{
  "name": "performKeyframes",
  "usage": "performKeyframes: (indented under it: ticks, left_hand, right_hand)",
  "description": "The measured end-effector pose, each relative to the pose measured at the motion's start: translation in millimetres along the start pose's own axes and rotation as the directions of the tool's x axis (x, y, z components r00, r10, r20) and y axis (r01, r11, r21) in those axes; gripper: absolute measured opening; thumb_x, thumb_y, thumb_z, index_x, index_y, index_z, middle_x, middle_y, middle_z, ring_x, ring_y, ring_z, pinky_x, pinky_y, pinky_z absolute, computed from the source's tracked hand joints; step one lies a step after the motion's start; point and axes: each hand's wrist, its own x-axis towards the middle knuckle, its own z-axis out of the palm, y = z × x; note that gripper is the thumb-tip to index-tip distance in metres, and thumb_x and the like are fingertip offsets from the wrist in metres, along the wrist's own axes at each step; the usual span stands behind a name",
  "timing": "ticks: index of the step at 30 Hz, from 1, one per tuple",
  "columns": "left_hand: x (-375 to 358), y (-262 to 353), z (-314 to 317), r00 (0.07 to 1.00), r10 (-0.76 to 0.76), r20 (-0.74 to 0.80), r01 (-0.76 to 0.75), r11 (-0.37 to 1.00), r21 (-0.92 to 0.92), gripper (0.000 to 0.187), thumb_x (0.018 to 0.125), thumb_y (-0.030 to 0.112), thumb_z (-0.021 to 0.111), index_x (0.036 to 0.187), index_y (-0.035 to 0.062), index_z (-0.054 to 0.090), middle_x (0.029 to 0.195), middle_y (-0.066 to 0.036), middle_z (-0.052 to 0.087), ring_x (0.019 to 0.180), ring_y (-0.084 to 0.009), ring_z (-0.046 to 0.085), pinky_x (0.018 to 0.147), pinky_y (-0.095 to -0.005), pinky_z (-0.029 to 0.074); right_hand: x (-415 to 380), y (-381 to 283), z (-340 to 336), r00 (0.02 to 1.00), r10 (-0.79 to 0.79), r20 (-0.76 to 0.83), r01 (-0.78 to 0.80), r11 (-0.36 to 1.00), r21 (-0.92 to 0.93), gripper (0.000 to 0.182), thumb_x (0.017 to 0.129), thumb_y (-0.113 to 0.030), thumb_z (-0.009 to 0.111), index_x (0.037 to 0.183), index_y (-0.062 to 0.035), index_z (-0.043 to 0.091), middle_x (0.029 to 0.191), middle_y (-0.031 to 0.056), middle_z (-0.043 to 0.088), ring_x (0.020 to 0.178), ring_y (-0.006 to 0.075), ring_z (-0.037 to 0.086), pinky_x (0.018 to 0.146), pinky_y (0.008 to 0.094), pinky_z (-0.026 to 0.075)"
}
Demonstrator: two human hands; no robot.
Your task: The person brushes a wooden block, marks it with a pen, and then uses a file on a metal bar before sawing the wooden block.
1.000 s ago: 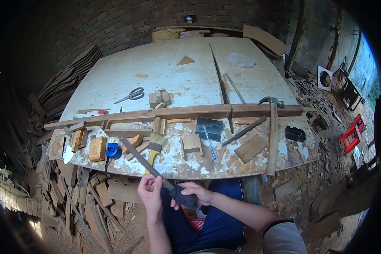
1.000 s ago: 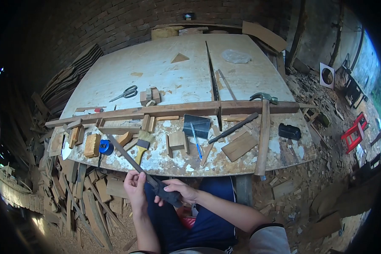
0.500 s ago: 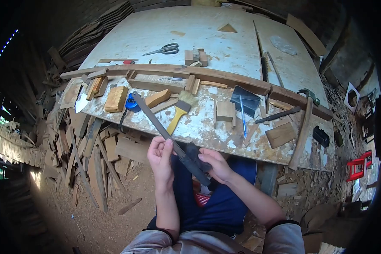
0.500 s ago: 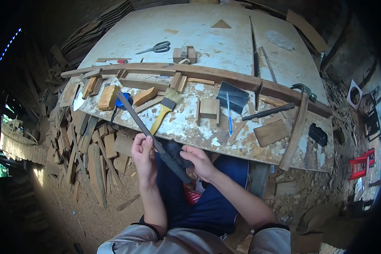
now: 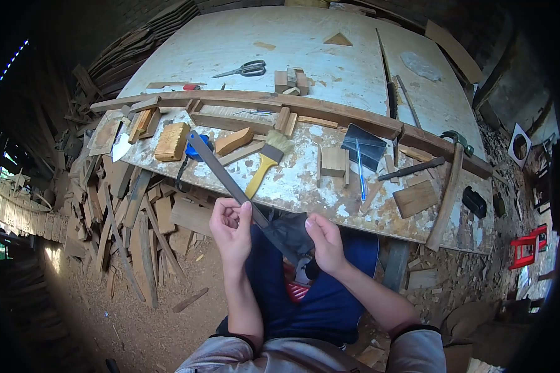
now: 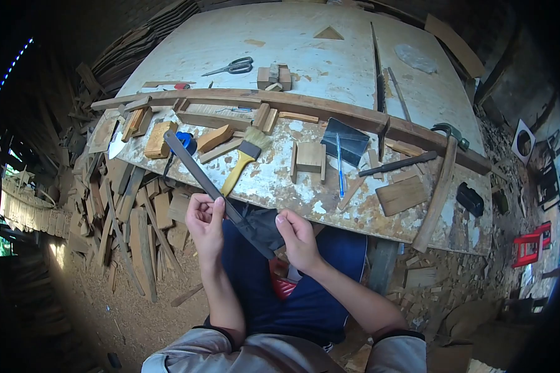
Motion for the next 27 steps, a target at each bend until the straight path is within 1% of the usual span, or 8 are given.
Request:
performKeyframes:
  ticks: [4,7,9,11,12,15,18,27]
  left_hand:
    - [0.5,-4.4,-1.7,0.998,0.041,-0.054,-0.036,0.996,0.085,0.013,0.107,-0.001,0.073,0.107,0.0018,0.060,0.089,-0.001,0.068,0.079,-0.0042,0.063,0.072,-0.0203,0.050]
    - [-2.3,-3.0,7.1,0.995,0.063,-0.080,-0.056,0.995,0.085,0.013,0.107,-0.001,0.074,0.106,0.0019,0.061,0.090,-0.001,0.069,0.081,-0.0038,0.063,0.074,-0.0198,0.049]
    - [-5.8,-1.5,14.3,0.992,0.081,-0.092,-0.074,0.994,0.080,0.014,0.107,-0.001,0.074,0.106,0.0020,0.061,0.090,-0.002,0.069,0.081,-0.0038,0.063,0.074,-0.0196,0.049]
    - [-8.7,-1.1,18.5,0.989,0.105,-0.104,-0.096,0.991,0.092,0.015,0.106,-0.001,0.075,0.106,0.0022,0.060,0.091,-0.002,0.069,0.082,-0.0039,0.063,0.074,-0.0196,0.049]
    - [-10.0,-2.2,18.8,0.988,0.111,-0.105,-0.101,0.991,0.093,0.015,0.107,-0.001,0.075,0.106,0.0023,0.060,0.092,-0.003,0.069,0.082,-0.0043,0.063,0.074,-0.0198,0.049]
    - [-12.7,-4.4,21.0,0.989,0.119,-0.092,-0.114,0.992,0.060,0.015,0.107,0.000,0.074,0.108,0.0022,0.059,0.094,-0.003,0.069,0.083,-0.0053,0.065,0.075,-0.0206,0.052]
    - [-14.7,-3.9,25.0,0.991,0.112,-0.075,-0.113,0.993,-0.010,0.015,0.108,0.000,0.074,0.109,0.0020,0.059,0.096,-0.005,0.070,0.083,-0.0066,0.066,0.075,-0.0218,0.055]
    - [-14.2,-2.1,25.9,0.981,0.138,-0.136,-0.146,0.988,-0.045,0.014,0.110,0.000,0.070,0.110,0.0022,0.057,0.098,-0.007,0.072,0.084,-0.0094,0.070,0.074,-0.0231,0.057]
  right_hand:
    - [-3.7,-10.2,13.8,0.991,-0.086,-0.101,0.080,0.995,-0.065,0.022,0.119,-0.014,0.053,0.106,-0.0004,0.066,0.089,-0.0060,0.051,0.081,0.0021,0.041,0.071,0.0232,0.037]
    - [-15.1,-12.4,20.5,0.980,-0.173,-0.097,0.143,0.955,-0.258,0.019,0.116,-0.010,0.056,0.110,0.0015,0.069,0.095,0.0008,0.068,0.080,0.0023,0.046,0.069,0.0248,0.042]
    - [-15.3,-16.0,28.2,0.928,-0.372,0.033,0.356,0.856,-0.376,0.003,0.104,0.002,0.068,0.105,0.0025,0.071,0.111,0.0142,0.081,0.088,0.0198,0.073,0.077,0.0340,0.057]
    - [-11.5,-12.3,30.1,0.835,-0.509,0.210,0.541,0.685,-0.488,0.008,0.094,0.004,0.076,0.101,0.0010,0.072,0.111,0.0145,0.080,0.096,0.0310,0.077,0.082,0.0386,0.059]
    - [-10.8,-11.0,30.9,0.795,-0.545,0.265,0.590,0.595,-0.546,0.014,0.088,0.003,0.081,0.100,0.0001,0.074,0.113,0.0130,0.080,0.099,0.0318,0.076,0.084,0.0410,0.059]
    - [-10.1,-7.9,30.8,0.750,-0.584,0.309,0.625,0.477,-0.618,0.013,0.088,0.000,0.082,0.099,0.0006,0.075,0.117,0.0123,0.080,0.100,0.0308,0.076,0.084,0.0412,0.059]
    - [-12.7,-10.2,30.9,0.766,-0.563,0.311,0.601,0.457,-0.655,0.014,0.089,-0.002,0.081,0.101,0.0016,0.077,0.124,0.0139,0.080,0.104,0.0319,0.077,0.090,0.0427,0.061]
    - [-14.2,-9.5,33.4,0.820,-0.450,0.353,0.563,0.525,-0.638,0.055,0.090,-0.006,0.081,0.142,0.0076,0.068,0.152,0.0255,0.067,0.132,0.0427,0.070,0.109,0.0481,0.057]
